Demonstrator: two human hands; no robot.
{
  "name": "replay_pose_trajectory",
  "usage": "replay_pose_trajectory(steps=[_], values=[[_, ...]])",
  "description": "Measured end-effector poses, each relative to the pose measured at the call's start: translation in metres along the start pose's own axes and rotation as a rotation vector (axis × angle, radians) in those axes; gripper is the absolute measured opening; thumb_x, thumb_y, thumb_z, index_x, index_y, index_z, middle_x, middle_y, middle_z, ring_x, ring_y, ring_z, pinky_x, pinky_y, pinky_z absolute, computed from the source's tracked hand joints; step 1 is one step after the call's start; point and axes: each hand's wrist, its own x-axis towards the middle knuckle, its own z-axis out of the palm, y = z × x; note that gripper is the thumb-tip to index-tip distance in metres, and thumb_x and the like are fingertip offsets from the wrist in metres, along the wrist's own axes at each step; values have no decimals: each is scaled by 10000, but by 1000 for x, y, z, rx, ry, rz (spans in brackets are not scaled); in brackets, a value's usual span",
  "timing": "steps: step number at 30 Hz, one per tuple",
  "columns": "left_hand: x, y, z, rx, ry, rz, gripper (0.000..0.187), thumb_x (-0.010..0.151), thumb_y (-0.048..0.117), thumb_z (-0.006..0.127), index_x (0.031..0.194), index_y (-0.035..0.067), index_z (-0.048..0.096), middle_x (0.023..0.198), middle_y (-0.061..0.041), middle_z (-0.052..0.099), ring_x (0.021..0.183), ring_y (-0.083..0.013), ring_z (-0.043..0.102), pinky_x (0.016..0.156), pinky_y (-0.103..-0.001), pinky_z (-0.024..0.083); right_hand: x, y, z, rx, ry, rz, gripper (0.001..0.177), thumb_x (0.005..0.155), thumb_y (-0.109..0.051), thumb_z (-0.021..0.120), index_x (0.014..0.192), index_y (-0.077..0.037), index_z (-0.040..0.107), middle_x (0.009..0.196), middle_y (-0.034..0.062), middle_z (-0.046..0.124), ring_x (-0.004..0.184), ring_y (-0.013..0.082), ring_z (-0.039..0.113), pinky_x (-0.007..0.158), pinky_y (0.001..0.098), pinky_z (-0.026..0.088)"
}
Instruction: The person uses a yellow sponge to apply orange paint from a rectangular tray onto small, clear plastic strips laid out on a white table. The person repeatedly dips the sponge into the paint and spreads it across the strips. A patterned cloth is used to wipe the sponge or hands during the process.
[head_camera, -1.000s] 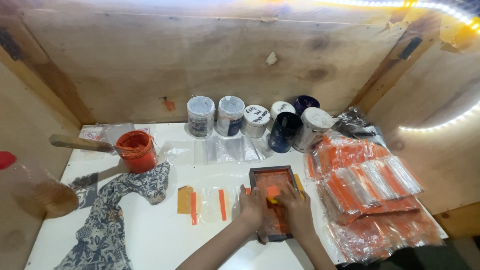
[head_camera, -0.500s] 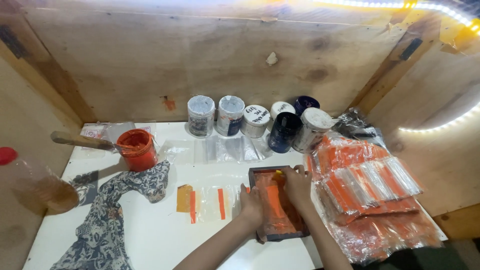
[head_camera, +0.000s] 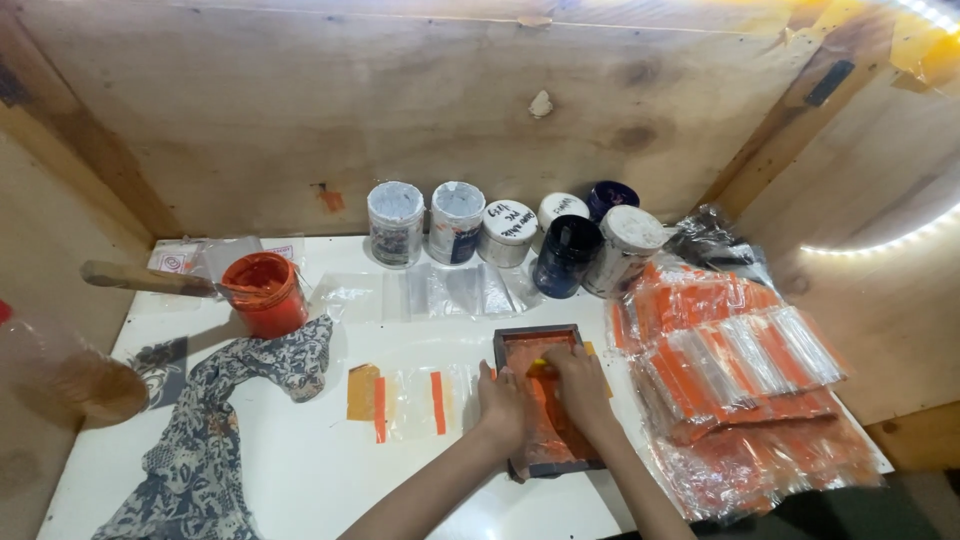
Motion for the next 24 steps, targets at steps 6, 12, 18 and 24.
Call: replay_pose_trajectory(steps=[6,12,18,24], values=[[15,1,9,44,-1,-30,1330,670,888,662,1663,147,179,1725,-161,144,1599,-329,65,1243,-643,26,-13,-8,-10,-47,-95,73,341,908,-6,579,1147,-192,736,1131,29,746,1006,216,620,852,355,456],[15,5,6,111,-19,-25,1286,646,916,619,1649,191,269,1713,-181,177,1592,-346,102,1240,-660,12,-36,-27,-20,-6,-36,63,232,870,-31,712,1038,-181,767,1099,57,754,994,244,680,819,338,551],[47,9,19,130,3,-67,1146,816,854,619,1638,133,276,1657,-150,328,1498,-329,350,1248,-633,56,-84,-7,2,-17,19,-46,265,775,-79,811,998,-201,737,951,10,770,825,201,629,724,344,475],[17,6,5,33,19,-13,1034,773,785,707,1576,197,426,1668,-139,313,1577,-334,169,1234,-668,60,-96,-12,-17,-33,-128,-12,272,758,-49,803,939,-250,773,914,-104,780,816,170,574,742,326,403]])
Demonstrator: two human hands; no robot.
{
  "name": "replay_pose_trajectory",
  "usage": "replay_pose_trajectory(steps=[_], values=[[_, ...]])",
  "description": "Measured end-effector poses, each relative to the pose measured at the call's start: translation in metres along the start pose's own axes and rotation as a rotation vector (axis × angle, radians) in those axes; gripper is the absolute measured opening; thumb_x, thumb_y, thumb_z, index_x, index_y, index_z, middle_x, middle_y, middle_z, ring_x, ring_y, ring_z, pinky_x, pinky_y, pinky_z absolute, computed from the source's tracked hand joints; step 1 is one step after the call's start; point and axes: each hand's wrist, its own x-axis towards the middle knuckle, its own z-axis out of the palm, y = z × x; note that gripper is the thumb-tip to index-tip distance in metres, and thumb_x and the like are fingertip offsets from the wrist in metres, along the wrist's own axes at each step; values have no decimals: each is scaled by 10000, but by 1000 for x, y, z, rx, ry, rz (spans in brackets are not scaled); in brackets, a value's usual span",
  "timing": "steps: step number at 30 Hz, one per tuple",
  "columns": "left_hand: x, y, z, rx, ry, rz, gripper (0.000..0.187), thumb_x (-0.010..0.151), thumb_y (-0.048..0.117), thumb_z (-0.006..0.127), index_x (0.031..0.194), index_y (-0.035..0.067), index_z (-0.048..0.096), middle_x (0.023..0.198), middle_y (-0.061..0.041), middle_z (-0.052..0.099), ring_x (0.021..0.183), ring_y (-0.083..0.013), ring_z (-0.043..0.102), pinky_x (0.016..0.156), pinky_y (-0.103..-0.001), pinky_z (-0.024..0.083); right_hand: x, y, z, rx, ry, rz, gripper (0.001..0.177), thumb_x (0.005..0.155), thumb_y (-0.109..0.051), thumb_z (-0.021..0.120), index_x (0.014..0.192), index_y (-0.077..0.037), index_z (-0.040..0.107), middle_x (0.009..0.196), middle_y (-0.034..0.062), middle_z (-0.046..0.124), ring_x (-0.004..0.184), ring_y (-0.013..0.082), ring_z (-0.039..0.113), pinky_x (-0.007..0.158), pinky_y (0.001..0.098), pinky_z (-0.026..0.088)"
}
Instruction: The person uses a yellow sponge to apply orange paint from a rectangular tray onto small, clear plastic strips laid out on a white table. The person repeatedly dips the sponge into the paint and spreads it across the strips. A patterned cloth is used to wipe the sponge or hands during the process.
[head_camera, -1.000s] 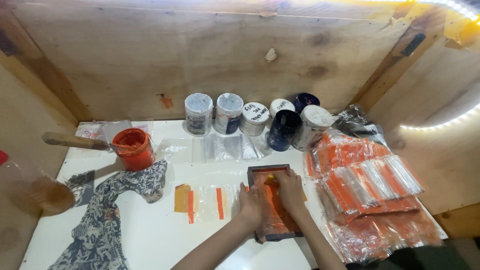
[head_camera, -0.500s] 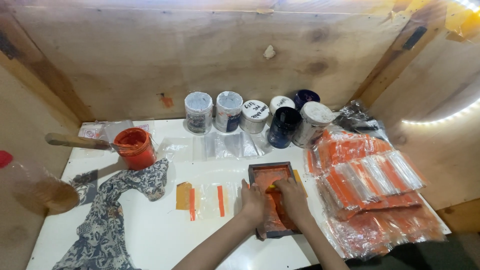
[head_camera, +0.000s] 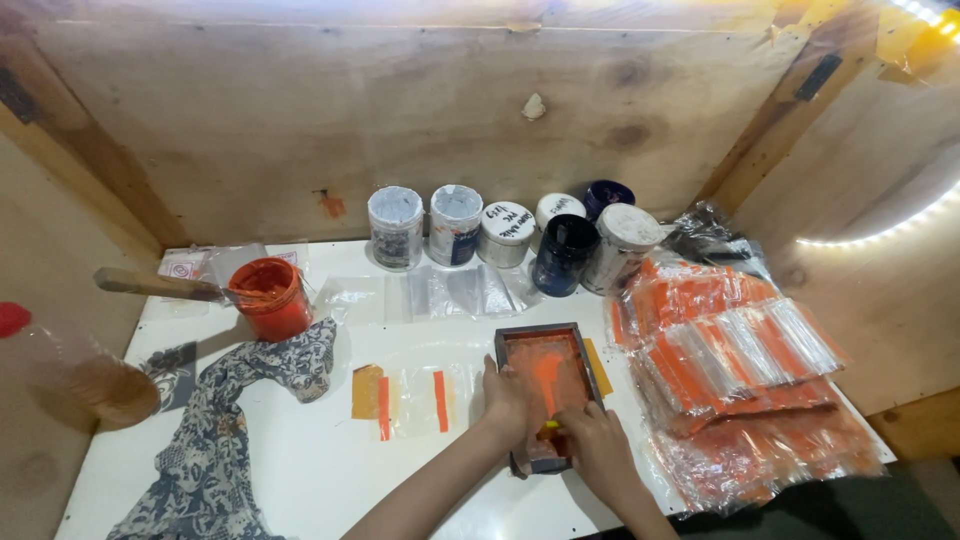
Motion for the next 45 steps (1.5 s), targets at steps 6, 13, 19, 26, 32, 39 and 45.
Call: replay_pose_trajectory(steps=[6,13,19,26,32,39,45], values=[[31,2,19,90,43,-65,1188,740,914,631,1611,156,350,1660,-105,347,1566,-284,225,1249,-611,96,75,8,-35,110,243,-36,232,789,-383,819,943,-209,817,884,-15,811,842,270,586,694,431,473],[18,-3,13,83,-7,-21,1433,564,948,617,1659,118,210,1708,-136,216,1590,-300,128,1245,-631,34,109,9,-12,-19,224,-45,163,846,-289,760,969,-192,805,948,-8,804,952,247,565,807,418,407],[26,-1,21,111,44,-38,1334,652,960,601,1648,146,249,1694,-131,260,1589,-294,139,1236,-655,54,65,23,10,-116,283,-220,152,807,-164,778,955,-181,746,961,-11,783,866,241,606,732,389,433],[12,-5,14,95,11,-31,1361,611,964,589,1644,142,258,1707,-124,219,1588,-272,139,1231,-661,60,-2,15,13,-125,199,-195,355,736,-28,795,1034,-202,709,977,-36,768,827,214,606,690,346,417],[4,-4,5,87,-11,-28,1365,584,951,608,1634,136,300,1694,-121,261,1523,-288,283,1234,-641,86,7,12,-11,-77,34,-51,384,779,-34,747,1098,-247,730,1063,-28,783,999,258,594,793,391,410],[-48,9,-22,-51,123,-167,634,882,232,794,1439,25,572,1328,-130,704,1293,-267,617,1241,-638,118,105,48,-15,-104,233,-51,202,842,-204,755,1011,-309,794,899,-16,781,1133,256,629,887,408,491],[-53,6,-22,-38,122,-125,808,783,121,855,1501,14,499,1424,-160,644,1292,-290,625,1231,-681,100,105,56,12,-186,300,-45,142,850,-315,722,981,-349,764,884,-74,770,1134,212,636,890,378,499]])
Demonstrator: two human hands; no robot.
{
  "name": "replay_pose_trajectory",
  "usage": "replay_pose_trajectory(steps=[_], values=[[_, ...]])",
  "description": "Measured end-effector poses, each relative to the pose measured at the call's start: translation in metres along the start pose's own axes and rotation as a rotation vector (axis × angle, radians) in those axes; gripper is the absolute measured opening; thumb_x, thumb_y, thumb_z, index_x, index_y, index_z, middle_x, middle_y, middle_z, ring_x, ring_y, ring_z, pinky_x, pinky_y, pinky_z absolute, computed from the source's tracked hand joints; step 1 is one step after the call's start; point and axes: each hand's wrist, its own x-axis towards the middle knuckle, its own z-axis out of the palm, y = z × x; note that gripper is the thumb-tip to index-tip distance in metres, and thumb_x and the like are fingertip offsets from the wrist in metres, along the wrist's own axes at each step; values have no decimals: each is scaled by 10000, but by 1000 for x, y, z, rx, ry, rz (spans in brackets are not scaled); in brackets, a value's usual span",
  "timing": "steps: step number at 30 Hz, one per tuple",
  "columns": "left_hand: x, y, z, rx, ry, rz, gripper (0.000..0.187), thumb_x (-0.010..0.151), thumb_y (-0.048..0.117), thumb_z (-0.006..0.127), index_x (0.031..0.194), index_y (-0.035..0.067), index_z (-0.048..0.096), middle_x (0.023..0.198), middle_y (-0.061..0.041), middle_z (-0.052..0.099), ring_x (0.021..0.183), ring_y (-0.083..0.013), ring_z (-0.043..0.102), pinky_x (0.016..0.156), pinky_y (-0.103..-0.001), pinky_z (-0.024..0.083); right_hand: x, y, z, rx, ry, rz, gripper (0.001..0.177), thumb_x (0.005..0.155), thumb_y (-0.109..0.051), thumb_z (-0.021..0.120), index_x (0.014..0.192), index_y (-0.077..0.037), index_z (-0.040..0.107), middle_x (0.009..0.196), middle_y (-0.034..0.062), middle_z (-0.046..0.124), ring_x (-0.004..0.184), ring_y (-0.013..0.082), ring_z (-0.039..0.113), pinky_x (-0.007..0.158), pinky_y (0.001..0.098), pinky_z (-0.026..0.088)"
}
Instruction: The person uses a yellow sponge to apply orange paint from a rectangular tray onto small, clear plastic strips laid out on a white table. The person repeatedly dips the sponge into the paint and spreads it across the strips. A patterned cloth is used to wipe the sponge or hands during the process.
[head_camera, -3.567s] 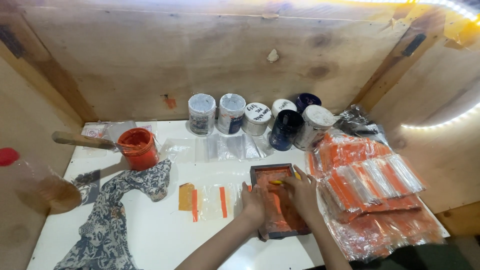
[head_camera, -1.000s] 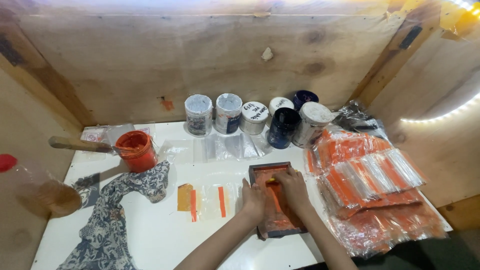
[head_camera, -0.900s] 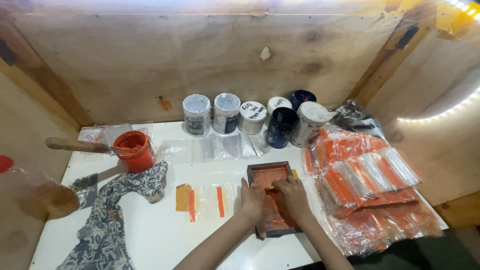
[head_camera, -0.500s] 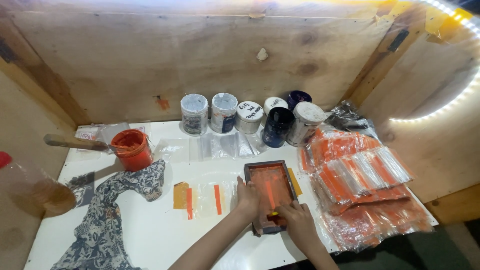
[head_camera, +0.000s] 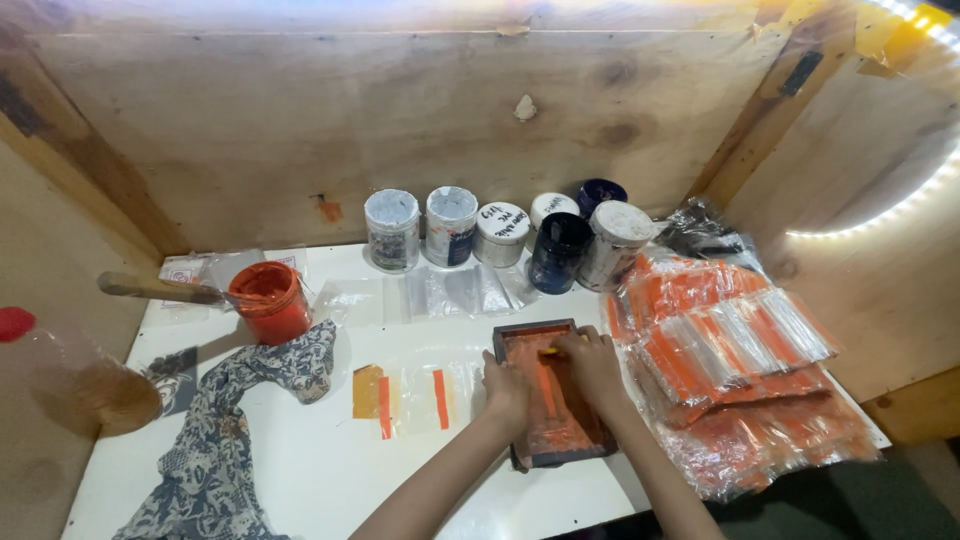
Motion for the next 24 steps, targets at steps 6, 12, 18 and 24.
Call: replay_pose_trajectory(steps=[6,12,18,24], values=[[70,1,42,139,-71,71,1489,522,977,657,1637,83,239,1677,-148,281,1376,-292,542,1228,-620,146,-58,-32,-43,-24,-118,-2,220,872,-348,747,1058,-230,737,1052,-21,786,1050,265,619,853,432,453],[77,5,42,215,-111,69,1416,707,931,645,1662,36,104,1671,-114,304,1387,-282,523,1232,-641,115,-124,-47,-27,-196,-19,-20,422,764,46,678,1095,-209,738,1044,-10,770,1056,246,645,876,427,458],[93,9,55,122,-23,6,862,883,702,689,1532,183,461,1522,-67,533,1341,-256,552,1235,-592,152,-98,-58,-51,91,-338,300,414,807,-50,761,1153,-279,754,1185,54,735,1179,247,607,1045,385,474],[26,-1,22,-54,32,-28,641,1009,61,599,1594,75,339,1637,-23,421,1486,-212,420,1229,-692,58,-11,-16,-9,140,-71,192,161,844,-245,773,977,-321,822,986,-36,749,1203,199,660,1009,397,461]])
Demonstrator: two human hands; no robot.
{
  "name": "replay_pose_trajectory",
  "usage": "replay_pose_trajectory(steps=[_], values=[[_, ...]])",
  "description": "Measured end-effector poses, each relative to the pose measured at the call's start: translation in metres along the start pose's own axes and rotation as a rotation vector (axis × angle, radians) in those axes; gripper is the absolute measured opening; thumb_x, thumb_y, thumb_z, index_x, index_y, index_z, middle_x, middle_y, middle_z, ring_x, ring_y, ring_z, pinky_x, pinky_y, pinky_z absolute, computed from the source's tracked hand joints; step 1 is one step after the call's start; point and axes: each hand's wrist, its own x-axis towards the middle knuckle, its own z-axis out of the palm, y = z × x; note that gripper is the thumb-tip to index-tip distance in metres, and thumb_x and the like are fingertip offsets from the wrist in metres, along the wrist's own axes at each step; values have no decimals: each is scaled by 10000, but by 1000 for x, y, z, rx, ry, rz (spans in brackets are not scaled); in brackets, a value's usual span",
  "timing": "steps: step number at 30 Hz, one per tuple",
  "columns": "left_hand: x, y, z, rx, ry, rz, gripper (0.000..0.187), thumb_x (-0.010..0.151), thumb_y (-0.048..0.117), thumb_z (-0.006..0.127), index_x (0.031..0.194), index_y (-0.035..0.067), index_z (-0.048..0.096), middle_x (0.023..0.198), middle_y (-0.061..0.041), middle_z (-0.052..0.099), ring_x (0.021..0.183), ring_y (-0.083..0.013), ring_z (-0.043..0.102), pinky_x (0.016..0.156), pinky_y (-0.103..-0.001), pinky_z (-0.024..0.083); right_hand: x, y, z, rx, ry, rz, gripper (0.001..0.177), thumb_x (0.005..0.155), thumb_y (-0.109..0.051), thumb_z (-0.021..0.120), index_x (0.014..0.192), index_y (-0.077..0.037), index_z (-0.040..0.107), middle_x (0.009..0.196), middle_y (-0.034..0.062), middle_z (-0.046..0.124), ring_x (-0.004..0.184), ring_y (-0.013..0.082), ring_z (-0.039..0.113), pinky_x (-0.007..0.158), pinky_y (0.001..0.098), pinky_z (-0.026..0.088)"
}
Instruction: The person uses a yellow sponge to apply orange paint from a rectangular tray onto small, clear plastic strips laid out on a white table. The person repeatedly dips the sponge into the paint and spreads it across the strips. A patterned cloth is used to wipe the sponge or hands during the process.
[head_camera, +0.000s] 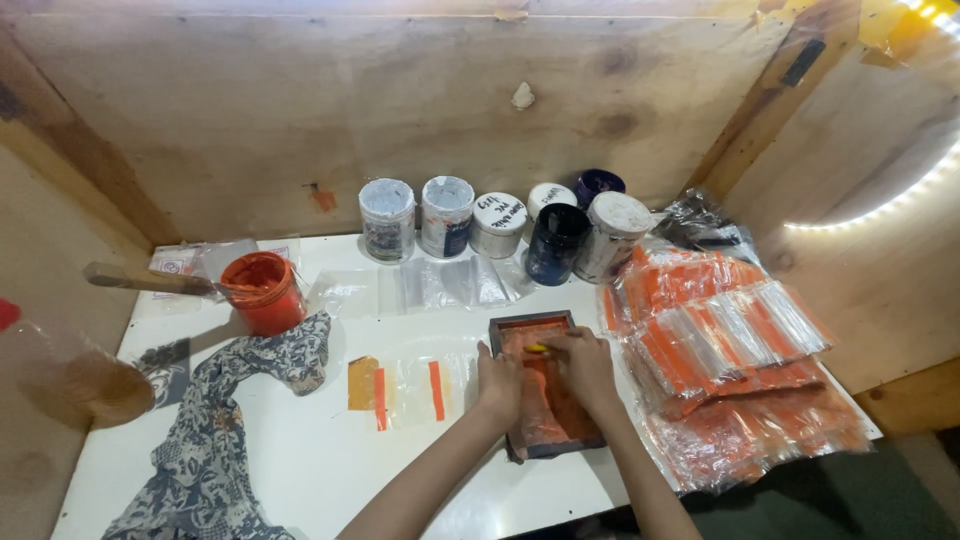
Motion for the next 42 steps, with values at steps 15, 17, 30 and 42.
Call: replay_pose_trajectory(steps=[15,17,30,42], values=[[37,-6,44,-63,67,59,750,937,116,712,1581,7,344,1623,-74,431,1433,-255,483,1224,-682,57,-68,-1,-10,-91,-121,-108,336,769,-114,803,1038,-313,779,944,-98,798,1267,161,582,1087,445,381],[31,-8,41,-62,83,58,744,914,139,732,1562,17,388,1617,-63,444,1423,-250,496,1224,-669,74,-38,4,-11,-112,-74,-44,316,782,-128,784,1031,-322,774,955,-86,791,1255,193,596,1060,451,422],[39,-9,39,-47,81,108,801,750,255,800,1485,75,536,1591,-55,496,1461,-231,458,1220,-643,129,11,-6,33,-227,61,-36,359,810,28,671,1068,-207,759,1020,-1,770,1191,222,620,1020,415,459],[-14,-14,-4,-29,4,61,819,851,269,750,1573,88,409,1653,-26,392,1486,-197,407,1244,-635,60,-26,-51,1,-54,-9,-198,302,833,24,699,1019,-203,770,899,-1,768,1146,218,635,994,432,453]])
